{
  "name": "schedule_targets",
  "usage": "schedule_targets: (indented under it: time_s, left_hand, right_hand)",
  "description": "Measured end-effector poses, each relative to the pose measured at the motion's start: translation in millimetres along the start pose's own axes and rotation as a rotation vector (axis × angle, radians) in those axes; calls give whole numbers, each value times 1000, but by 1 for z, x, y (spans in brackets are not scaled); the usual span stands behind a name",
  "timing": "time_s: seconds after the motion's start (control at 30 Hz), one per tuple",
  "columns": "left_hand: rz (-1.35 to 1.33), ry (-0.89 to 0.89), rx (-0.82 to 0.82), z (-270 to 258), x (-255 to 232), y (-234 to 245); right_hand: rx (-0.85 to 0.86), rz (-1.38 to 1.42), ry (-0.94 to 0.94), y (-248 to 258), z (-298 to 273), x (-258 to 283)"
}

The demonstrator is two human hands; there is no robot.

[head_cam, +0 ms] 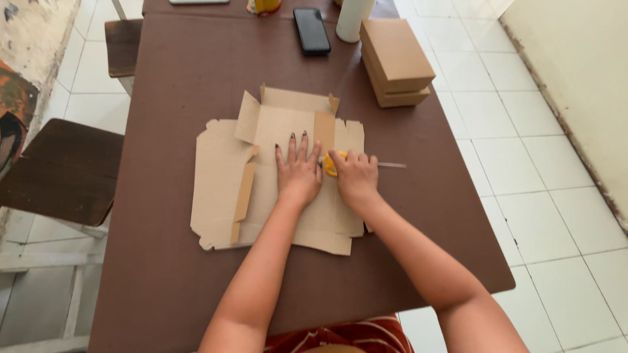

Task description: The person folds a flat cardboard piece into a small box and places it on a stack. Then, using yellow scissors, the person cuts along the edges of another flat cardboard piece to shape it, folds it into a box, and places it on the stack.

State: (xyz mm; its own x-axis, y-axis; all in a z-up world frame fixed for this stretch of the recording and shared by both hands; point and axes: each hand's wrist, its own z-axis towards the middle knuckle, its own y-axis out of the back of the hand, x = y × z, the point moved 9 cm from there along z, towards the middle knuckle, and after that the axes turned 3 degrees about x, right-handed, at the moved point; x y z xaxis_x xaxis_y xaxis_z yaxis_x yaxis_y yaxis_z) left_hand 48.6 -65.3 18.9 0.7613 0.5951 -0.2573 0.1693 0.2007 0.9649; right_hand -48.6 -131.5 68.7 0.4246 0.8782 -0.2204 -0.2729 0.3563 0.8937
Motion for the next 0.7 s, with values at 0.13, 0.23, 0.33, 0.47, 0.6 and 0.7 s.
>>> schedule_targets:
  time_s: [0.13,0.23,0.33,0.47,0.6,0.7]
  left_hand:
    - [0,-2,-9,-2,0,1]
    - [0,7,10,-3,0,3]
    - [-16,15,28,-3,-1,2]
    - [3,4,1,1,-1,2]
    - [-28,7,1,-3,1,-2]
    - [-17,4,-13,3,2,4]
  right_hand:
    - [100,115,18,-4,1,-11]
    - [104,204,5,2,-3,-21]
    - [18,80,23,9,-8,-17]
    - [-60,-33,22,0,4,-3]
    - [-55,-9,-14,-15,36,-9]
    - [-7,47,2,-16,34,-12]
